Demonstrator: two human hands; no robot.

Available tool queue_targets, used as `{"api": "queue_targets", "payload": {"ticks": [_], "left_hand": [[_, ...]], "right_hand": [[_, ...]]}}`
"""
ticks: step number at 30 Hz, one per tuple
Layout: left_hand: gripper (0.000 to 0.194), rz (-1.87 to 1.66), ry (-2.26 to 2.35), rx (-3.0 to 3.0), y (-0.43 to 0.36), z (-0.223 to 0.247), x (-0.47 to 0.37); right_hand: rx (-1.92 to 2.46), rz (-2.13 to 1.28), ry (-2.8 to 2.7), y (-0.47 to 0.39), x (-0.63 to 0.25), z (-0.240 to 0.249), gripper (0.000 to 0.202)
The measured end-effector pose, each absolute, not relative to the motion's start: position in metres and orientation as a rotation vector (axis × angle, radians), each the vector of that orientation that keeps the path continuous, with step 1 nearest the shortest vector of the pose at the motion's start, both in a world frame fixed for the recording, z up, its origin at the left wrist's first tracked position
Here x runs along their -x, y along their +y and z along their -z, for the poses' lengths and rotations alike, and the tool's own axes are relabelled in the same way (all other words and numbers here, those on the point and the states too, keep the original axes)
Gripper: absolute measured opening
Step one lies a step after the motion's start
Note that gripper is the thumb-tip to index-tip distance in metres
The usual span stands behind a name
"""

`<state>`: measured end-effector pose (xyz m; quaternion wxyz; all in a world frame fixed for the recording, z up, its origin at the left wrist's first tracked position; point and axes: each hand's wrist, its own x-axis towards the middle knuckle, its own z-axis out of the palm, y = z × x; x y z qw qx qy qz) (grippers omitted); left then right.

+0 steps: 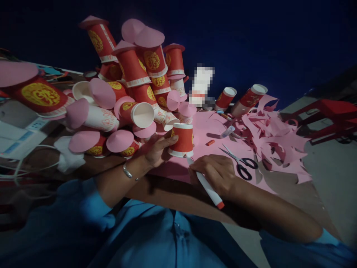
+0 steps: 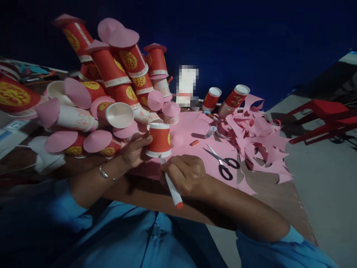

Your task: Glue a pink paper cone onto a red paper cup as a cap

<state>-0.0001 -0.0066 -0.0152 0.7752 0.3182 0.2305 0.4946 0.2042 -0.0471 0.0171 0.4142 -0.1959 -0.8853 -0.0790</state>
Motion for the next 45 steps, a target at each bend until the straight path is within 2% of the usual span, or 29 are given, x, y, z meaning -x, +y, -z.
{"api": "queue_targets", "payload": {"ticks": [7,21,32,45], "left_hand": [[0.034,-1.043,0.466,-0.689,-0.0068,0.0157,0.0012],[0.061,-1.051,0.537,-0.753,-0.0074,0.0154,0.0005],[0.069,-1.013,0.585,-0.755,-0.0086,0.0199,0.0007],[0.066,-0.994,0.593,-0.771,-0.0094,0.0173,-0.0002]], "right_hand": [[0.454,0.196,-2.253,-0.0479,-0.2043,-0.0192,0.011],[0.457,0.167,-2.24,-0.048,-0.2037,-0.0198,0.01],[0.431,0.187,-2.247,-0.0455,-0.2034,-0.0229,0.011],[0.434,0.172,-2.312,-0.0464,-0.2049,-0.0263,0.012]]}}
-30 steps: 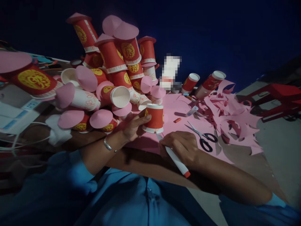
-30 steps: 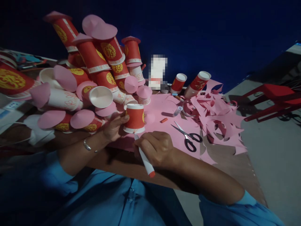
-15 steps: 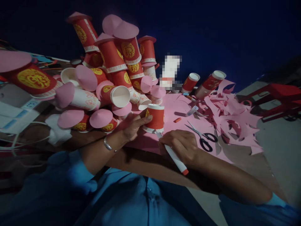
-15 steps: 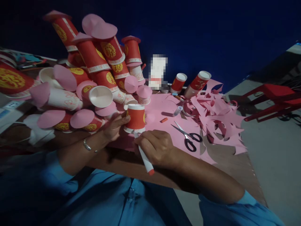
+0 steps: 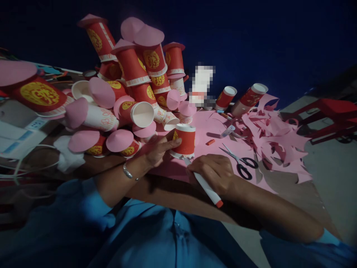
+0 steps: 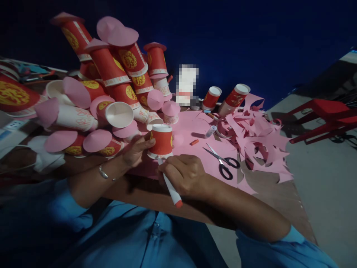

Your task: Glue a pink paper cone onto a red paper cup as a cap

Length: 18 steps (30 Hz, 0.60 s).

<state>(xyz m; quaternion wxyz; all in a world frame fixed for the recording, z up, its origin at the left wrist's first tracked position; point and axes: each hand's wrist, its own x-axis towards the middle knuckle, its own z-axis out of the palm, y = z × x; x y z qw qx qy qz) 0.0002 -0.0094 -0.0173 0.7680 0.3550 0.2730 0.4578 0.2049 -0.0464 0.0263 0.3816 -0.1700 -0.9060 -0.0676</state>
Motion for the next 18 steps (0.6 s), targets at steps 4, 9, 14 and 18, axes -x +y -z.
{"api": "queue_targets", "payload": {"ticks": [4,9,14,18], "left_hand": [[0.065,-0.996,0.552,-0.763,-0.0093,0.0163,-0.0008],[0.066,-1.007,0.54,-0.745,-0.0082,0.0184,0.0001],[0.066,-1.018,0.543,-0.725,-0.0072,0.0211,0.0009],[0.066,-1.019,0.542,-0.714,-0.0072,0.0211,0.0015]], "right_hand": [[0.437,0.168,-2.301,-0.0466,-0.2044,-0.0245,0.011],[0.459,0.173,-2.293,-0.0464,-0.2037,-0.0232,0.013],[0.436,0.138,-2.282,-0.0459,-0.2036,-0.0235,0.014],[0.453,0.145,-2.289,-0.0463,-0.2033,-0.0246,0.016]]}}
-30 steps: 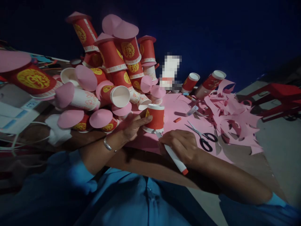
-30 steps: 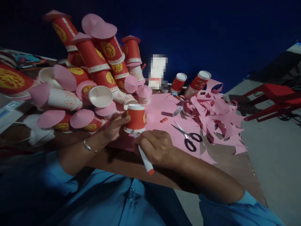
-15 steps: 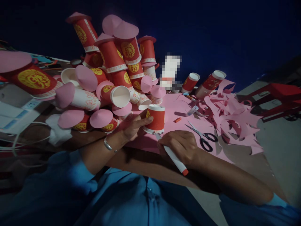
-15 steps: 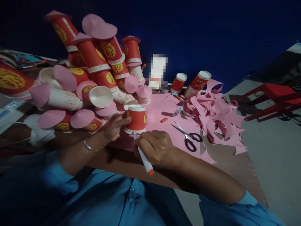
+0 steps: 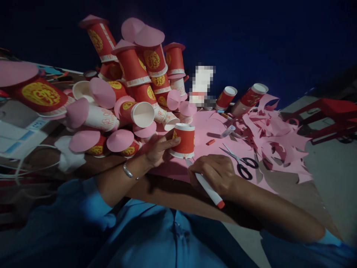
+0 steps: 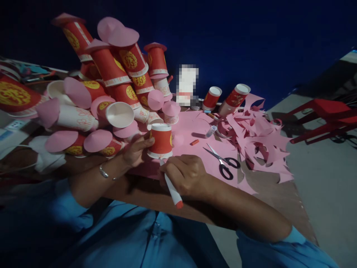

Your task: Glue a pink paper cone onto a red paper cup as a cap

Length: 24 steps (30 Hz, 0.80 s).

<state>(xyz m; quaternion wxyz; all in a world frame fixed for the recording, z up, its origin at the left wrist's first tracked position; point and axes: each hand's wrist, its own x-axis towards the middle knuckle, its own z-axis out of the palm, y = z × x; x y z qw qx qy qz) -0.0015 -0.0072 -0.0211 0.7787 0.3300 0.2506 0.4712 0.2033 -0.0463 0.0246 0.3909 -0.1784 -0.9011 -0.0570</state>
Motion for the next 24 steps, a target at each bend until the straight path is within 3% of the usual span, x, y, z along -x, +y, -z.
{"api": "queue_targets", "payload": {"ticks": [13,24], "left_hand": [[0.044,-1.04,0.662,-0.625,-0.003,0.02,0.01],[0.059,-1.049,0.628,-0.718,-0.007,0.019,0.006]], "right_hand": [[0.453,0.111,-2.113,-0.043,-0.209,-0.024,0.011],[0.367,0.229,-2.194,-0.043,-0.204,-0.019,0.007]]}}
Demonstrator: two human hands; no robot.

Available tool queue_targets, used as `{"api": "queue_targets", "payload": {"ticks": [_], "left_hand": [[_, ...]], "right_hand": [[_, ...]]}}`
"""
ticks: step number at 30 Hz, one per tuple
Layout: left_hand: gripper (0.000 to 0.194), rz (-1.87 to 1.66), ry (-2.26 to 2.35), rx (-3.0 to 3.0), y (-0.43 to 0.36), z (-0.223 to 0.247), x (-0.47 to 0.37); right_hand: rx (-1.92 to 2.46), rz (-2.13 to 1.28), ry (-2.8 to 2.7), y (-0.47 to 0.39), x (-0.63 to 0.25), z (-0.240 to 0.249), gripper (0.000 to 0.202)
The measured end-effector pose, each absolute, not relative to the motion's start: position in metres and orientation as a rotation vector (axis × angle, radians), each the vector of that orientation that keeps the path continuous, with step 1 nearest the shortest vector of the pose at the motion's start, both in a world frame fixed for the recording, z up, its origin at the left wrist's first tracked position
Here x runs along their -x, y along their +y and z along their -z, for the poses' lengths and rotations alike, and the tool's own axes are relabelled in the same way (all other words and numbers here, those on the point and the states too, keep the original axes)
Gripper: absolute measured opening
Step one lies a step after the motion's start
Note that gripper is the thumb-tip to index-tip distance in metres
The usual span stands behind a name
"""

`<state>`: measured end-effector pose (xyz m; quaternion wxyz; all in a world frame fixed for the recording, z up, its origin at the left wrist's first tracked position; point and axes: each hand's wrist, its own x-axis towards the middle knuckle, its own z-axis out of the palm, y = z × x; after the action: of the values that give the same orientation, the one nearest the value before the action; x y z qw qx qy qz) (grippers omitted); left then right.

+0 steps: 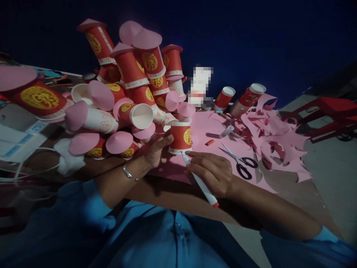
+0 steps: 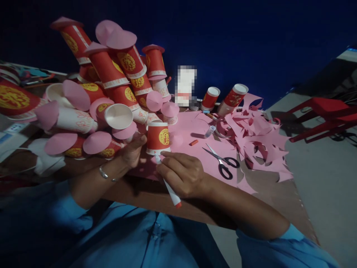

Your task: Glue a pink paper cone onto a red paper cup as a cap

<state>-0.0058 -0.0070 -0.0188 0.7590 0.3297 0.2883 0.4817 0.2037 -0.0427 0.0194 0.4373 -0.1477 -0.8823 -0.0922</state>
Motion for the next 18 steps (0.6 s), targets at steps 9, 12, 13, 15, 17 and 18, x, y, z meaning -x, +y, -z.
{"api": "queue_targets", "payload": {"ticks": [9,12,13,15,17,18], "left_hand": [[0.066,-1.068,0.691,-0.707,-0.0057,0.0191,0.0014],[0.056,-1.091,0.678,-0.703,-0.0052,0.0218,0.0017],[0.055,-1.098,0.671,-0.701,-0.0051,0.0223,0.0014],[0.053,-1.115,0.666,-0.699,-0.0049,0.0224,0.0003],[0.053,-1.123,0.671,-0.705,-0.005,0.0213,-0.0011],[0.053,-1.122,0.677,-0.711,-0.0051,0.0204,-0.0018]], "right_hand": [[0.32,0.187,-2.211,-0.0431,-0.2014,-0.0219,0.002],[0.398,0.132,-2.179,-0.0425,-0.203,-0.0215,0.004],[0.43,0.111,-2.158,-0.0421,-0.2033,-0.0206,0.005],[0.477,0.082,-2.116,-0.041,-0.2031,-0.018,0.007],[0.503,0.069,-2.098,-0.0403,-0.2026,-0.0149,0.009],[0.504,0.067,-2.096,-0.0402,-0.2025,-0.0133,0.009]]}}
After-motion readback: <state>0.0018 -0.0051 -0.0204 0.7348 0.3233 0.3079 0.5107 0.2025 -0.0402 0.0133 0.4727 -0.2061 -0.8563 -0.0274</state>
